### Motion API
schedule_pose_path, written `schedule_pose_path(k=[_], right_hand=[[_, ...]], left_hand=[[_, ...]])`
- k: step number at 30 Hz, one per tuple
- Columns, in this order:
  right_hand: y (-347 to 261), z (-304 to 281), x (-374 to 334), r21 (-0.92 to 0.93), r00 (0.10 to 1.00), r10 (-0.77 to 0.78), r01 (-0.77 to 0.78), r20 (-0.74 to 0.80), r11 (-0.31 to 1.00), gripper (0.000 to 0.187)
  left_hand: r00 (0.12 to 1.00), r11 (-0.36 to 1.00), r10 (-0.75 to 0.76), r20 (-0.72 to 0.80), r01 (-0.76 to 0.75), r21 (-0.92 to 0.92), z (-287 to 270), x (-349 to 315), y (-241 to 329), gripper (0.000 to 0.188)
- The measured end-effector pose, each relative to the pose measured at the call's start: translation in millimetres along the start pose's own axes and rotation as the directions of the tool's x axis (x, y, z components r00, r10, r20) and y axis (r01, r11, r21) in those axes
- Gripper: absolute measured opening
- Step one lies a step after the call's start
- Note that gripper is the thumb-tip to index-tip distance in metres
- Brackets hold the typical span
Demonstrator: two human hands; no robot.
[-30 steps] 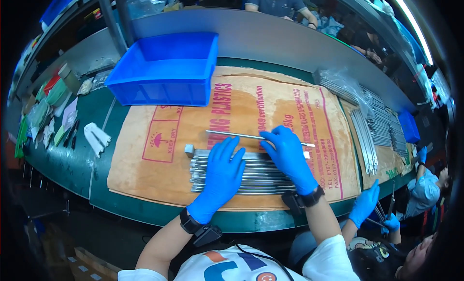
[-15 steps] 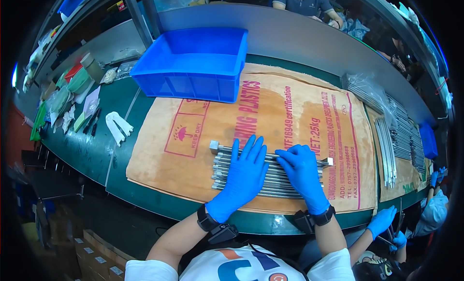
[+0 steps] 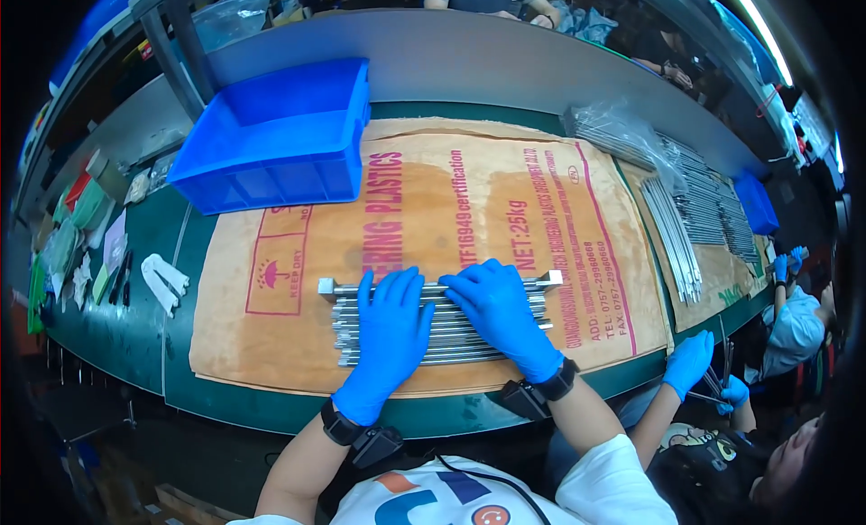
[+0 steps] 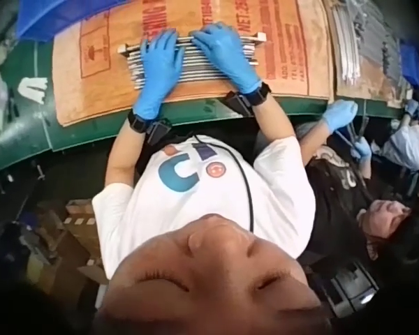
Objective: The person gathers metal rods by hand and aligns them against a metal bar before sliding the group into a plastic bag.
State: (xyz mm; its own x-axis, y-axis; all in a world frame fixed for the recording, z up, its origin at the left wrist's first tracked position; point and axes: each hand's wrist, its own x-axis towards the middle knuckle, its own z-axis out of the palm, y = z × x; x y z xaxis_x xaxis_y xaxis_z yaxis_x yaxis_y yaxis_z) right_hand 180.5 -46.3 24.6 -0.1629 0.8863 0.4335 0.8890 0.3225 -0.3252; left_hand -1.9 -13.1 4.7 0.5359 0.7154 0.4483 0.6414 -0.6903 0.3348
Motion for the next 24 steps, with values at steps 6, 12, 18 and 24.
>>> schedule_pose_path(k=[6,12,18,24], right_hand=[[-8,-6,-5,0.027,0.999,-0.032,0.033,-0.02,0.999,0.022],[0,1,-10,0.044,1.0,-0.001,0.0,0.022,0.999,0.026],[-10,-7,-15,0.014,0.991,-0.086,0.085,0.102,0.996,0.041],[-12,-12,-19,0.034,0.991,-0.062,0.058,0.118,0.998,0.054]], left_hand=[[0.999,0.991,-0.013,-0.044,0.007,-0.134,0,-1,0,0.028],[0.998,0.987,0.007,-0.061,-0.016,-0.161,5,-1,-4,0.023],[0.999,0.993,0.042,-0.019,-0.044,-0.111,2,-5,-6,0.028],[0.988,0.993,0.088,0.125,-0.076,-0.095,-9,-8,-5,0.04]])
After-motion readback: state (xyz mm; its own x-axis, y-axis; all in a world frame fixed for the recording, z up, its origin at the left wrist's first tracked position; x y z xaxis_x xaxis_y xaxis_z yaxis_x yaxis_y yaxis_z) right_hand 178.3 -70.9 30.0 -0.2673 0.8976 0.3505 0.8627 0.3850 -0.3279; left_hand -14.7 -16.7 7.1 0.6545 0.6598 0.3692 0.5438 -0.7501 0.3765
